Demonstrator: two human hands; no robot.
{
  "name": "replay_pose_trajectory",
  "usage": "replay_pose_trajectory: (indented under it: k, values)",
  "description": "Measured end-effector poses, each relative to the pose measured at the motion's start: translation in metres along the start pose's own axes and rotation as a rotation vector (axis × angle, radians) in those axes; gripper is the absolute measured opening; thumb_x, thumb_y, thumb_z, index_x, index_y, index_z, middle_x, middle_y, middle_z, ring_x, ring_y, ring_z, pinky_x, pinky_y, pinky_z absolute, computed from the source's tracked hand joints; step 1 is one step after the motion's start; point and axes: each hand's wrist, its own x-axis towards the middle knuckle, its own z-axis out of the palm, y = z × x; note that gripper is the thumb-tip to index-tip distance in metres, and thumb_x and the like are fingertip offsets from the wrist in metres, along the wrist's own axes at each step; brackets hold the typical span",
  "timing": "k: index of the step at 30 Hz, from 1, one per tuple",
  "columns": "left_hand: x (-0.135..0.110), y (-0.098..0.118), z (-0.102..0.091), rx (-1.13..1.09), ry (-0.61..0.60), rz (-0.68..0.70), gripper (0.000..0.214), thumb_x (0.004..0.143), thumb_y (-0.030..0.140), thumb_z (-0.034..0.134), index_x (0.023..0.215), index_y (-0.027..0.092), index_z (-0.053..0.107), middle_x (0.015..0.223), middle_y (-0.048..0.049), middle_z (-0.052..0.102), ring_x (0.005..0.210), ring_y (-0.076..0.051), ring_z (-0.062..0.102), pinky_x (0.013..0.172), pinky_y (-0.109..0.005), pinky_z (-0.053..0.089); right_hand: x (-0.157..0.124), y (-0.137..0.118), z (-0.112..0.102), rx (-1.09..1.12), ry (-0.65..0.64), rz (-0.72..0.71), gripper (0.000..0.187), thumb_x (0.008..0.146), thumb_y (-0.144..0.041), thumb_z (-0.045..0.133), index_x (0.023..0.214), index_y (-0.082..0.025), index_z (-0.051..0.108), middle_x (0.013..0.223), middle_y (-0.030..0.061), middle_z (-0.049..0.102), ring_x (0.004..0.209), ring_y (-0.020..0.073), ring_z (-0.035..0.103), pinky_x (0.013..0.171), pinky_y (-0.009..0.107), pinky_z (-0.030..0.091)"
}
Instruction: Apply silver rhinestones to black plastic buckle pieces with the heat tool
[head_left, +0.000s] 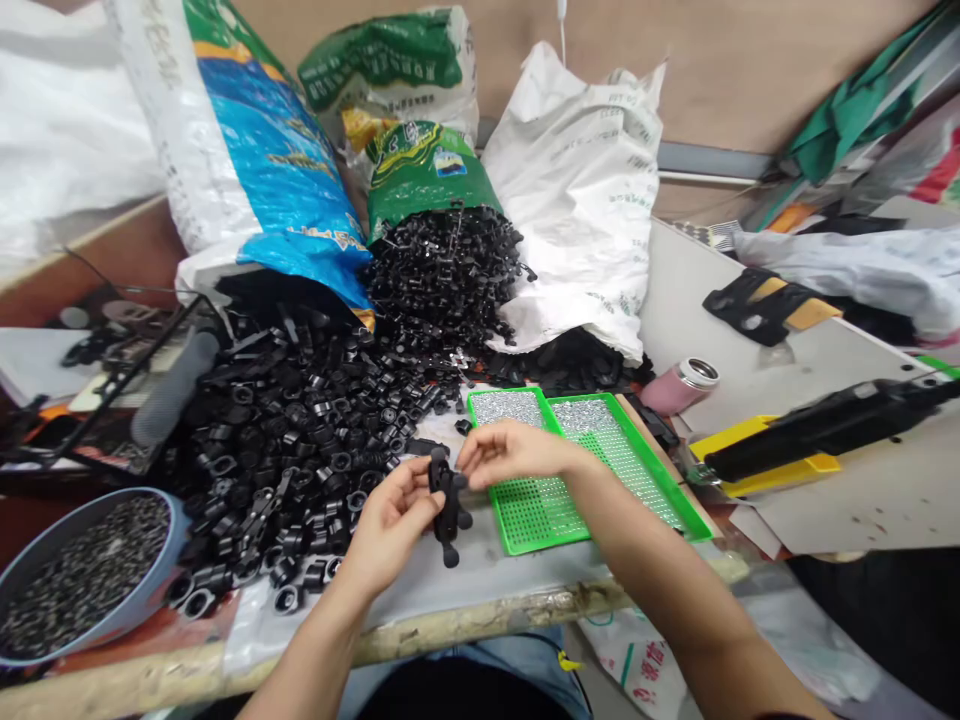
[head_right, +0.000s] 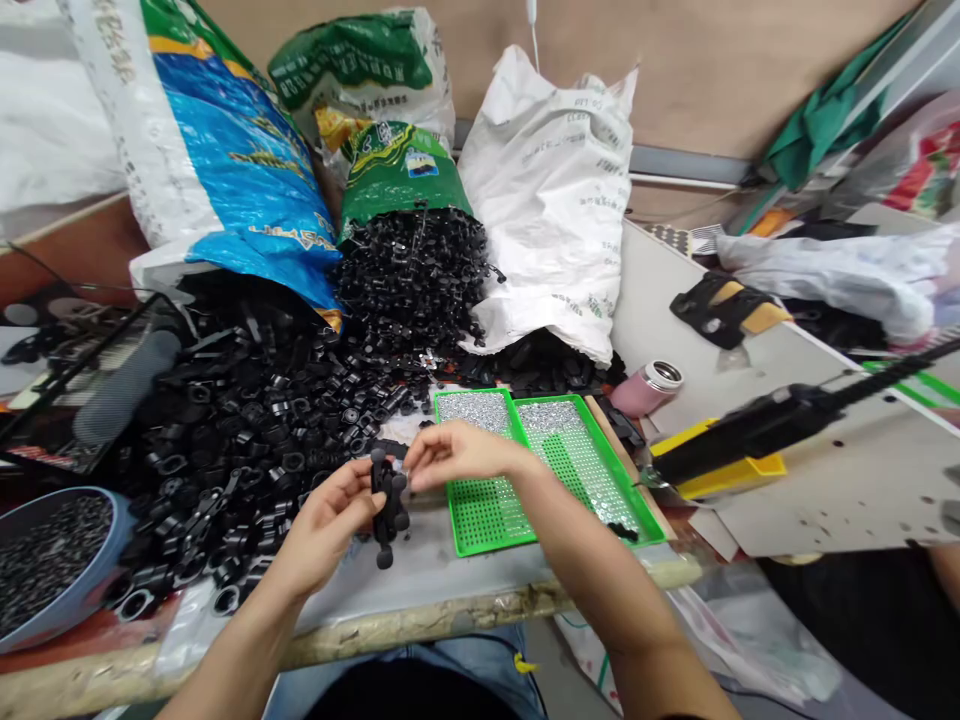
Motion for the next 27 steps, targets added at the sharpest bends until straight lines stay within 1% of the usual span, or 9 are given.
replay_pose_trajectory:
  k: [2,4,6,9,11,14,16,20,27]
  values:
    - [0.001,-0.002,0.002,0.024,0.060,0.010,0.044,0.071,0.032,0.084,0.109,0.017,0.066,0.082,-0.0011,0.071,0.062,-0.012,0.060,0.055,-0.021,0.046,0.023,0.006,-0.037,-0.257,0.341,0.148,0.019,0.079,-0.030,0.084,0.092,-0.020,0.075,0.092,0.0035,0.079,0.089,0.0178,0.075,0.082,0.027,0.057]
    - [0.002,-0.004,0.004,0.035,0.081,0.028,0.043,0.070,0.034,0.084,0.105,0.017,0.064,0.077,0.0010,0.068,0.060,-0.011,0.056,0.056,-0.021,0.044,0.047,0.016,-0.069,-0.349,0.536,0.234,0.014,0.091,-0.029,0.070,0.096,-0.017,0.076,0.104,0.0110,0.079,0.105,0.0230,0.074,0.091,0.031,0.055]
    - [0.001,-0.005,0.006,0.038,0.078,0.030,0.042,0.070,0.035,0.083,0.102,0.017,0.064,0.076,0.0009,0.068,0.062,-0.011,0.056,0.058,-0.021,0.045,0.067,0.030,-0.089,-0.418,0.637,0.325,0.022,0.093,-0.034,0.069,0.086,-0.014,0.076,0.102,0.0158,0.079,0.110,0.0289,0.073,0.094,0.034,0.054]
    - [0.001,-0.006,0.008,0.050,0.047,-0.002,0.041,0.069,0.038,0.082,0.099,0.017,0.064,0.074,0.0009,0.066,0.060,-0.011,0.056,0.056,-0.021,0.045,0.089,0.049,-0.097,-0.483,0.709,0.429,0.031,0.086,-0.045,0.077,0.083,-0.014,0.077,0.104,0.0184,0.078,0.112,0.0332,0.072,0.094,0.035,0.055]
    - [0.000,-0.006,0.010,0.052,0.032,-0.031,0.042,0.068,0.039,0.083,0.099,0.017,0.063,0.074,0.0016,0.065,0.058,-0.012,0.056,0.054,-0.022,0.046,0.097,0.058,-0.097,-0.505,0.766,0.472,0.036,0.083,-0.046,0.078,0.100,-0.014,0.078,0.117,0.0195,0.075,0.118,0.0334,0.070,0.095,0.036,0.055]
    - [0.000,-0.006,0.012,0.038,0.034,-0.062,0.047,0.068,0.042,0.085,0.101,0.019,0.061,0.077,0.0012,0.065,0.059,-0.014,0.061,0.052,-0.024,0.051,0.105,0.064,-0.100,-0.508,0.838,0.505,0.055,0.083,-0.041,0.077,0.130,-0.014,0.069,0.131,0.0190,0.070,0.122,0.0305,0.068,0.096,0.032,0.055]
    - [0.000,-0.006,0.013,0.034,0.044,-0.065,0.049,0.069,0.043,0.085,0.104,0.019,0.060,0.081,0.0002,0.067,0.061,-0.015,0.063,0.052,-0.024,0.052,0.109,0.066,-0.103,-0.499,0.854,0.511,0.062,0.082,-0.042,0.078,0.136,-0.013,0.065,0.131,0.0193,0.070,0.120,0.0295,0.069,0.094,0.029,0.056]
    - [-0.002,-0.007,0.011,0.026,0.050,-0.069,0.054,0.070,0.045,0.086,0.109,0.019,0.058,0.082,-0.0003,0.068,0.063,-0.016,0.067,0.052,-0.024,0.053,0.110,0.069,-0.110,-0.500,0.869,0.507,0.059,0.081,-0.041,0.079,0.132,-0.013,0.069,0.129,0.0201,0.071,0.117,0.0314,0.071,0.092,0.030,0.057]
    - [0.001,-0.008,0.004,-0.025,0.075,-0.073,0.054,0.069,0.045,0.088,0.108,0.019,0.060,0.073,0.0034,0.065,0.067,-0.018,0.071,0.051,-0.021,0.050,0.083,0.076,-0.130,-0.520,0.825,0.471,0.026,0.088,-0.026,0.071,0.105,-0.009,0.079,0.103,0.0187,0.079,0.102,0.0286,0.075,0.089,0.030,0.057]
